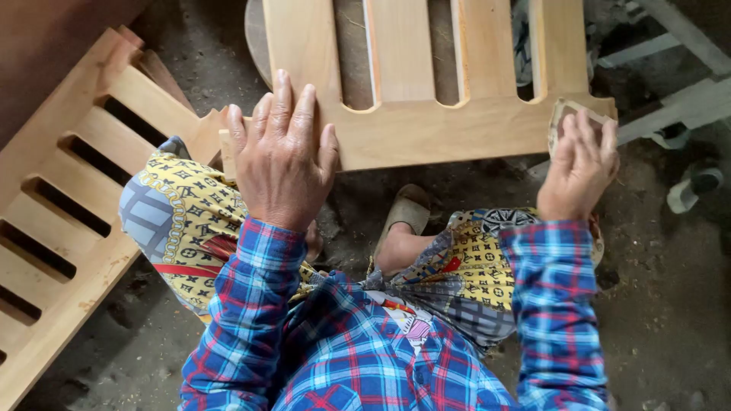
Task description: The person sits on the floor and sands a wooden chair part using a sanding block. They smooth the flat surfaces and the edges of the cutouts, holding the piece steady with one hand while sanding with the other.
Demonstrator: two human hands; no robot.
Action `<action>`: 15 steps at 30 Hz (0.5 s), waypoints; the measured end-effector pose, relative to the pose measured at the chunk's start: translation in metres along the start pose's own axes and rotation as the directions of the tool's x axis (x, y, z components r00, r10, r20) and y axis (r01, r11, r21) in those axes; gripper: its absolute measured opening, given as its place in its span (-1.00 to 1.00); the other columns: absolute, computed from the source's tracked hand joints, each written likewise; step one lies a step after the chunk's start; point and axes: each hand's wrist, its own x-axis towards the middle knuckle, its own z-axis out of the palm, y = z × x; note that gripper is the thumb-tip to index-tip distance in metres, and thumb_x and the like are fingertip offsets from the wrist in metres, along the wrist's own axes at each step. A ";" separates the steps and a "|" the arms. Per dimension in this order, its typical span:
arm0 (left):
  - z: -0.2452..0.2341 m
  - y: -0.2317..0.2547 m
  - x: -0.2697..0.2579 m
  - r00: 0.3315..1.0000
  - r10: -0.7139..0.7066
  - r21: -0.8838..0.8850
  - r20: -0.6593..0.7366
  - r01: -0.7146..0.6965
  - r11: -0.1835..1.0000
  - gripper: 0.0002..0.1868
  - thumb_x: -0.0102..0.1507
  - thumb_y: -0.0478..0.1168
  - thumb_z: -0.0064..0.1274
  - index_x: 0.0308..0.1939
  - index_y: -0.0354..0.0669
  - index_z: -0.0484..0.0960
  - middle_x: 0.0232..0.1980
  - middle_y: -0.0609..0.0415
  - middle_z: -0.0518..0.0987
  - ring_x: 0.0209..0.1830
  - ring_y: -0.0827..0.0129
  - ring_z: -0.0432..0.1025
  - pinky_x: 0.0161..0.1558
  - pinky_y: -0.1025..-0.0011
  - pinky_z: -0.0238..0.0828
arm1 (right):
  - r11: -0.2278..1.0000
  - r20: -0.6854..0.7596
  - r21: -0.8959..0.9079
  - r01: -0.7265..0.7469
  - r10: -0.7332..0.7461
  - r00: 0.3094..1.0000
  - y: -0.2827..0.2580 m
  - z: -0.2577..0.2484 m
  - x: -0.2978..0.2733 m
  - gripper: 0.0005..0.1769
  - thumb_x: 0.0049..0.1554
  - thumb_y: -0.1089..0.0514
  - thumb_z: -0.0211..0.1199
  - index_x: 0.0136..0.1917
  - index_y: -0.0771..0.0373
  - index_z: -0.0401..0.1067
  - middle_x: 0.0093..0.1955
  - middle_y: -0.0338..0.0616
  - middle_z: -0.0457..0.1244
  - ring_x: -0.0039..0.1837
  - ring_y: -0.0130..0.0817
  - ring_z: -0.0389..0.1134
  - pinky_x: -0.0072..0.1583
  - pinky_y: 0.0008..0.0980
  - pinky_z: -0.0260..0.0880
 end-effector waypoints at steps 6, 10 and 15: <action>0.006 0.002 -0.001 0.998 -0.030 0.017 -0.048 0.031 0.999 -0.50 0.34 0.02 0.12 0.32 -0.06 0.62 0.44 -0.09 0.43 0.19 0.04 0.46 0.35 -0.18 0.13 | 0.982 0.048 -0.059 0.179 -0.176 0.983 -0.112 0.034 -0.018 -0.40 0.40 -0.14 -0.14 0.47 0.27 0.38 0.53 0.06 0.16 0.58 0.22 0.06 0.48 0.27 -0.08; 0.004 0.004 0.000 0.999 -0.022 0.045 -0.050 0.024 0.999 -0.52 0.34 0.00 0.10 0.31 -0.02 0.61 0.43 -0.07 0.46 0.21 0.11 0.46 0.33 -0.15 0.14 | 0.968 0.087 0.080 0.239 -0.246 0.965 -0.168 0.046 -0.039 -0.42 0.35 -0.25 -0.08 0.42 0.10 0.42 0.52 -0.18 0.19 0.63 0.09 0.03 0.51 0.40 0.00; 0.001 0.003 -0.001 0.998 -0.023 0.031 -0.051 0.024 0.999 -0.55 0.33 -0.01 0.12 0.28 -0.03 0.64 0.41 -0.10 0.47 0.19 0.14 0.47 0.33 -0.18 0.13 | 0.972 0.022 -0.126 0.199 -0.198 0.980 -0.079 0.014 -0.009 -0.30 0.41 -0.29 -0.22 0.51 0.23 0.32 0.46 0.21 0.20 0.44 0.22 0.21 0.33 0.22 0.12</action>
